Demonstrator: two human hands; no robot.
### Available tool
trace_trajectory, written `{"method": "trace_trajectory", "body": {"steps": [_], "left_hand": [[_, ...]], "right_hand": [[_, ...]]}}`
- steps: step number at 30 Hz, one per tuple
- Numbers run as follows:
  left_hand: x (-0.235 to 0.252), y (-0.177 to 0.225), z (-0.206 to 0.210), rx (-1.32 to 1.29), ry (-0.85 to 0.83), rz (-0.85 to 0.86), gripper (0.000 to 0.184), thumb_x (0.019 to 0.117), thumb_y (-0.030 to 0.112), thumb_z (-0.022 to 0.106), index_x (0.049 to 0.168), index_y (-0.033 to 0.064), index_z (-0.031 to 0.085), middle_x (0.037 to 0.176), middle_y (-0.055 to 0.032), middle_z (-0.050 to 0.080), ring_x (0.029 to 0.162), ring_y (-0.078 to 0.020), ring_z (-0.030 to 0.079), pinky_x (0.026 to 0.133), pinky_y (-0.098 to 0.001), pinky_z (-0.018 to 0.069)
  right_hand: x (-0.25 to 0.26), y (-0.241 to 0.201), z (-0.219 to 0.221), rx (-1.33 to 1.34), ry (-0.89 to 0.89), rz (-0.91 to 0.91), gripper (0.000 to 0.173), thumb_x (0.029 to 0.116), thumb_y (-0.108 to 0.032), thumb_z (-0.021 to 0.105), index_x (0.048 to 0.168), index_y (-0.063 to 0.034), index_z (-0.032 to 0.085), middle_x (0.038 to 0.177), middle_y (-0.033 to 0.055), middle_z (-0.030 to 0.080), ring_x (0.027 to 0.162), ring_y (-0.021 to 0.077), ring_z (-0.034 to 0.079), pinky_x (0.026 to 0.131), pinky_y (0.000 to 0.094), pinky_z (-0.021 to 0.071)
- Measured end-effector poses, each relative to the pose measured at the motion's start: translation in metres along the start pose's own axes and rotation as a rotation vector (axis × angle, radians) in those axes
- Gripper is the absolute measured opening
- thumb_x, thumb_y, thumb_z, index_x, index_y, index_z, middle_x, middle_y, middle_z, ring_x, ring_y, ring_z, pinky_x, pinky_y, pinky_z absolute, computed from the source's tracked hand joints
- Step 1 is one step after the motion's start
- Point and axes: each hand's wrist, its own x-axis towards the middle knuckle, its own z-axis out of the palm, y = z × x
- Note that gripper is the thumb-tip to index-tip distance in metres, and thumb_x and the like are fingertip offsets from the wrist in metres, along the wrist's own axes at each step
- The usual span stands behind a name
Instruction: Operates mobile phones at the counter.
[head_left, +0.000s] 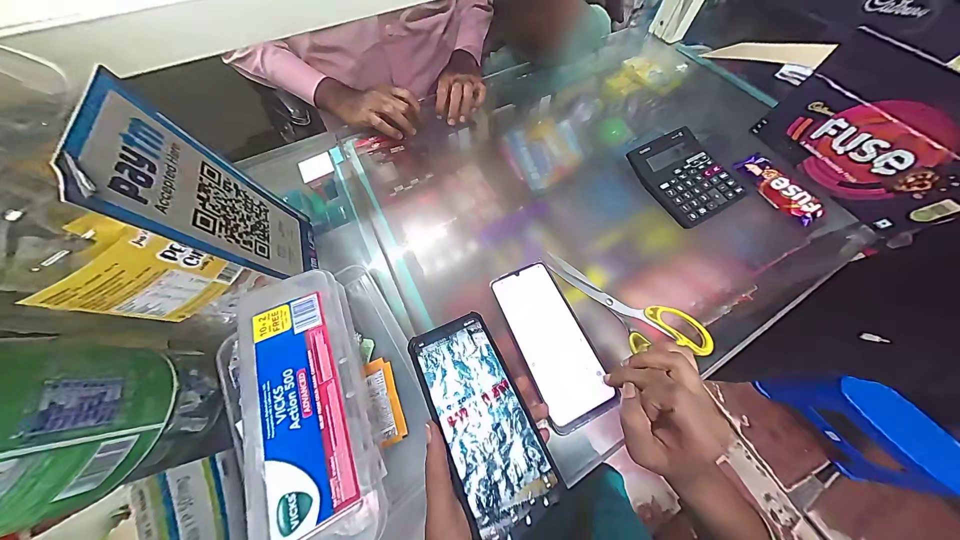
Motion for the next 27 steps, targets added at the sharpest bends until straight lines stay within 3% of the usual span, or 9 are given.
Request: {"method": "trace_trajectory", "body": {"steps": [4, 7, 12, 17, 20, 24, 27], "left_hand": [[-0.002, -0.001, -0.002, 0.069, 0.068, 0.064, 0.054, 0.0998, 0.061, 0.042, 0.124, 0.0208, 0.068, 0.118, -0.0074, 0.075, 0.11, -0.021, 0.072, 0.096, -0.0398, 0.0592], [-0.001, -0.001, -0.006, 0.003, -0.005, 0.019, 0.059, 0.0973, 0.063, 0.046, 0.129, 0.0192, 0.068, 0.125, -0.0118, 0.072, 0.117, -0.0268, 0.069, 0.101, -0.0443, 0.0555], [-0.001, 0.0, -0.008, 0.038, 0.018, 0.035, 0.057, 0.0969, 0.063, 0.046, 0.127, 0.0199, 0.068, 0.123, -0.0103, 0.073, 0.115, -0.0244, 0.07, 0.1, -0.042, 0.0568], [-0.001, -0.002, -0.002, 0.024, 0.06, 0.019, 0.06, 0.0972, 0.065, 0.043, 0.128, 0.0187, 0.064, 0.121, -0.0113, 0.073, 0.113, -0.0267, 0.071, 0.097, -0.0441, 0.0581], [0.001, -0.002, -0.004, -0.024, 0.036, -0.012, 0.064, 0.0952, 0.066, 0.048, 0.132, 0.0161, 0.065, 0.124, -0.0139, 0.071, 0.116, -0.0298, 0.069, 0.1, -0.0459, 0.0558], [-0.002, 0.0, 0.007, 0.103, 0.128, 0.051, 0.059, 0.1047, 0.06, 0.025, 0.124, 0.0188, 0.062, 0.113, -0.0051, 0.076, 0.107, -0.0199, 0.073, 0.092, -0.0388, 0.061], [0.0, 0.001, 0.004, 0.019, 0.012, 0.014, 0.061, 0.0989, 0.066, 0.037, 0.124, 0.0204, 0.069, 0.119, -0.009, 0.075, 0.113, -0.0229, 0.071, 0.097, -0.0399, 0.058]], "right_hand": [[0.001, 0.0, 0.001, -0.013, -0.034, -0.019, 0.016, 0.097, -0.018, 0.051, 0.082, -0.0174, 0.047, 0.081, -0.0025, 0.066, 0.095, 0.0113, 0.063, 0.097, 0.0272, 0.0436], [0.003, -0.001, 0.002, -0.024, -0.057, -0.031, 0.015, 0.0949, -0.015, 0.05, 0.08, -0.0153, 0.048, 0.078, 0.0006, 0.067, 0.089, 0.0139, 0.063, 0.09, 0.0272, 0.0443], [0.004, -0.002, 0.004, -0.024, -0.065, -0.017, 0.012, 0.0992, -0.016, 0.05, 0.087, -0.0143, 0.051, 0.09, -0.0011, 0.072, 0.098, 0.0117, 0.063, 0.096, 0.0258, 0.0436], [0.004, -0.002, 0.005, -0.036, -0.086, -0.011, 0.011, 0.0981, -0.014, 0.05, 0.087, -0.0136, 0.051, 0.09, -0.0001, 0.072, 0.1, 0.0127, 0.063, 0.097, 0.0267, 0.043], [0.003, -0.001, 0.004, -0.023, -0.038, -0.011, 0.012, 0.099, -0.015, 0.05, 0.087, -0.0149, 0.048, 0.091, -0.002, 0.072, 0.102, 0.0104, 0.064, 0.098, 0.0246, 0.0444], [0.001, -0.001, 0.004, -0.011, -0.026, -0.006, 0.013, 0.1001, -0.018, 0.05, 0.087, -0.0154, 0.048, 0.091, -0.0025, 0.071, 0.101, 0.0095, 0.064, 0.095, 0.0238, 0.0458], [0.001, -0.001, 0.004, -0.015, -0.009, -0.004, 0.015, 0.0994, -0.019, 0.051, 0.085, -0.0161, 0.048, 0.091, -0.0027, 0.071, 0.1, 0.0097, 0.064, 0.092, 0.0234, 0.0473]]}}
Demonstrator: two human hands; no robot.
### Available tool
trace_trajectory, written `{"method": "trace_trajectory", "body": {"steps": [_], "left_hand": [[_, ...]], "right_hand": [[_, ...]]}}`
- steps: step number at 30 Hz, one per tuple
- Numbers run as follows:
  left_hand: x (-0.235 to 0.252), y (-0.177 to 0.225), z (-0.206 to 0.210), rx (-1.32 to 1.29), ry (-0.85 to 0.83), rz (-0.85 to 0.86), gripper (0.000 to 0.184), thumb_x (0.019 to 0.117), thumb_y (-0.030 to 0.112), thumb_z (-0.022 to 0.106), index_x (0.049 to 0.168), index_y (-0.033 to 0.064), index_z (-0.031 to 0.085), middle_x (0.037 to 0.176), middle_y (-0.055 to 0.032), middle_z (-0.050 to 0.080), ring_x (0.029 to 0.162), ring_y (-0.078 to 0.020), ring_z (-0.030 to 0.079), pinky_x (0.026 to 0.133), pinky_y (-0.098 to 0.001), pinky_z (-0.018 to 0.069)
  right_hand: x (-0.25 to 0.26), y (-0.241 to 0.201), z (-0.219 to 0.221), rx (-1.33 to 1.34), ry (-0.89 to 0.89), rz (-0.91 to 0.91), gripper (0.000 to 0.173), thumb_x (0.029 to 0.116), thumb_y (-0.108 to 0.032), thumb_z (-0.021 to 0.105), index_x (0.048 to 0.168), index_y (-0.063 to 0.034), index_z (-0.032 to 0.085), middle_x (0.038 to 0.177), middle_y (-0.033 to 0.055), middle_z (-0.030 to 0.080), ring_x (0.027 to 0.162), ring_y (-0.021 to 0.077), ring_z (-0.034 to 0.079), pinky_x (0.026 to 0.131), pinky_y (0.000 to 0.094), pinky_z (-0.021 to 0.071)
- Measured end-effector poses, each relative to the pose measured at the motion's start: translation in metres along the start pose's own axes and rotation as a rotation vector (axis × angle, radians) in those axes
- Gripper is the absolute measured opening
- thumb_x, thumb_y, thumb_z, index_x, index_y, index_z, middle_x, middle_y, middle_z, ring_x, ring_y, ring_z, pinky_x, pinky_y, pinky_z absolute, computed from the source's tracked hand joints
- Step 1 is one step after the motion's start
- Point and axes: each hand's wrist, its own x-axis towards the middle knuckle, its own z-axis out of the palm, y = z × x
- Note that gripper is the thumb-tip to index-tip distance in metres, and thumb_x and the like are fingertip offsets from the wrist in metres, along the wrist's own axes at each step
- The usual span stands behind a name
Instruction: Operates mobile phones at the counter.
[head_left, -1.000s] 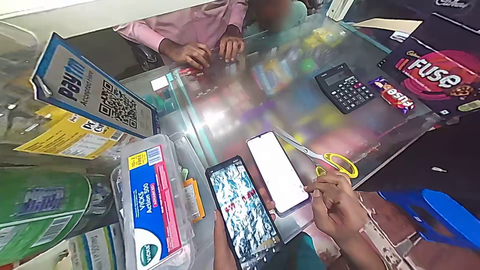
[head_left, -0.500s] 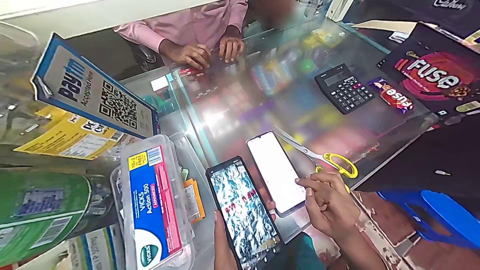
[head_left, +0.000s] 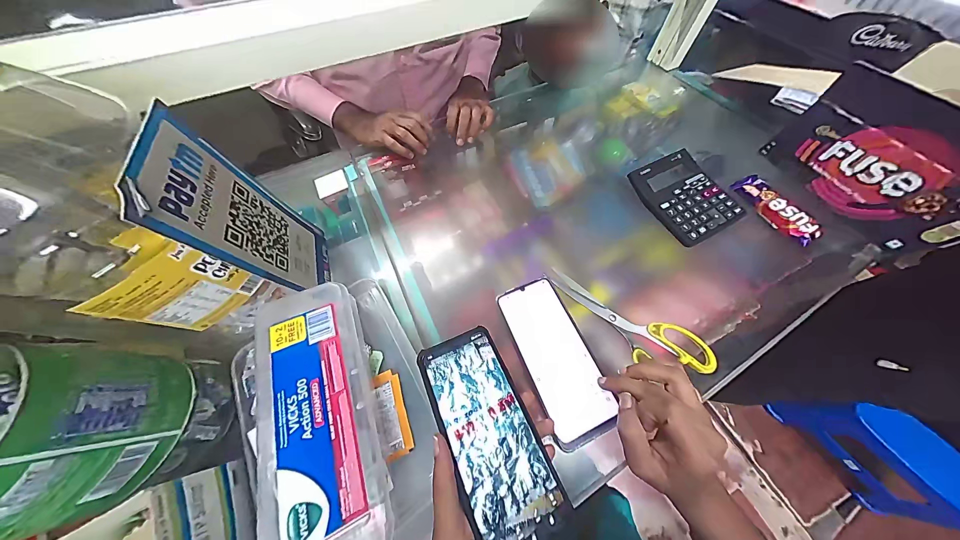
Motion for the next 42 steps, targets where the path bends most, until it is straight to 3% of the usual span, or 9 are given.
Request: {"method": "trace_trajectory", "body": {"steps": [2, 4, 8, 13, 17, 22, 33, 37, 42], "left_hand": [[0.0, 0.0, -0.003, -0.006, -0.032, -0.009, 0.061, 0.0964, 0.067, 0.041, 0.124, 0.0213, 0.07, 0.12, -0.0091, 0.074, 0.113, -0.0228, 0.071, 0.098, -0.0391, 0.0571], [-0.001, -0.001, -0.005, 0.07, 0.039, 0.038, 0.059, 0.1006, 0.066, 0.033, 0.119, 0.0224, 0.069, 0.114, -0.0051, 0.076, 0.108, -0.0187, 0.073, 0.094, -0.0372, 0.0598], [0.0, -0.001, -0.007, 0.025, 0.0, 0.04, 0.059, 0.1, 0.065, 0.037, 0.121, 0.0211, 0.071, 0.117, -0.0078, 0.076, 0.111, -0.0214, 0.072, 0.097, -0.0396, 0.0582], [0.0, -0.002, -0.01, 0.101, 0.057, 0.084, 0.059, 0.1035, 0.063, 0.028, 0.117, 0.0238, 0.069, 0.111, -0.0027, 0.077, 0.106, -0.0161, 0.073, 0.093, -0.0366, 0.0602], [0.001, -0.002, -0.007, 0.034, -0.018, 0.046, 0.06, 0.099, 0.066, 0.038, 0.122, 0.0215, 0.07, 0.117, -0.0082, 0.075, 0.112, -0.0227, 0.072, 0.097, -0.0415, 0.0577], [0.002, -0.003, -0.013, 0.03, -0.069, 0.031, 0.063, 0.0973, 0.068, 0.04, 0.127, 0.021, 0.069, 0.122, -0.0083, 0.073, 0.116, -0.0223, 0.07, 0.1, -0.0408, 0.0561], [0.003, -0.003, -0.018, 0.087, -0.016, 0.039, 0.066, 0.0999, 0.07, 0.027, 0.126, 0.0232, 0.067, 0.12, -0.0037, 0.074, 0.115, -0.0189, 0.07, 0.098, -0.0395, 0.0574], [0.002, -0.006, -0.021, 0.147, -0.016, 0.104, 0.061, 0.1053, 0.062, 0.022, 0.127, 0.0214, 0.062, 0.116, -0.0002, 0.076, 0.111, -0.0146, 0.071, 0.097, -0.0343, 0.0576], [0.005, -0.006, -0.019, 0.053, -0.069, 0.014, 0.072, 0.1016, 0.067, 0.032, 0.142, 0.0095, 0.048, 0.131, -0.0148, 0.067, 0.12, -0.0276, 0.067, 0.101, -0.0455, 0.0546]], "right_hand": [[0.0, 0.0, 0.001, -0.002, 0.006, 0.005, 0.015, 0.0989, -0.019, 0.05, 0.084, -0.0168, 0.047, 0.091, -0.003, 0.071, 0.099, 0.0094, 0.064, 0.091, 0.023, 0.0468], [0.0, 0.001, 0.001, -0.004, 0.008, 0.009, 0.014, 0.0983, -0.019, 0.05, 0.084, -0.0169, 0.048, 0.09, -0.0033, 0.07, 0.098, 0.0088, 0.063, 0.09, 0.0224, 0.0463], [0.0, 0.001, 0.002, -0.002, 0.031, 0.01, 0.014, 0.0976, -0.017, 0.05, 0.084, -0.0167, 0.048, 0.088, -0.0034, 0.069, 0.096, 0.0086, 0.064, 0.089, 0.0221, 0.0467], [0.0, 0.001, 0.003, -0.008, 0.037, 0.018, 0.014, 0.0974, -0.017, 0.05, 0.084, -0.017, 0.047, 0.086, -0.0038, 0.07, 0.097, 0.0082, 0.064, 0.09, 0.0218, 0.0464], [0.0, 0.001, 0.002, -0.007, 0.037, 0.024, 0.013, 0.0973, -0.018, 0.05, 0.085, -0.0172, 0.048, 0.087, -0.0041, 0.07, 0.096, 0.0079, 0.064, 0.088, 0.0214, 0.0462], [0.0, 0.001, 0.002, -0.009, 0.038, 0.024, 0.013, 0.0971, -0.018, 0.05, 0.085, -0.0175, 0.047, 0.087, -0.0042, 0.07, 0.097, 0.0077, 0.063, 0.089, 0.0215, 0.0455], [0.0, 0.002, 0.004, -0.019, 0.051, 0.019, 0.013, 0.0967, -0.018, 0.05, 0.084, -0.0175, 0.048, 0.085, -0.0036, 0.069, 0.094, 0.0083, 0.062, 0.086, 0.0205, 0.0446], [0.001, 0.001, 0.004, -0.011, 0.047, 0.034, 0.012, 0.0957, -0.017, 0.051, 0.084, -0.0169, 0.049, 0.084, -0.0037, 0.069, 0.094, 0.008, 0.063, 0.087, 0.0204, 0.0454], [0.002, 0.0, 0.003, -0.016, 0.039, 0.036, 0.012, 0.0958, -0.017, 0.051, 0.084, -0.0171, 0.05, 0.084, -0.0037, 0.069, 0.094, 0.0082, 0.062, 0.088, 0.0204, 0.0453]]}}
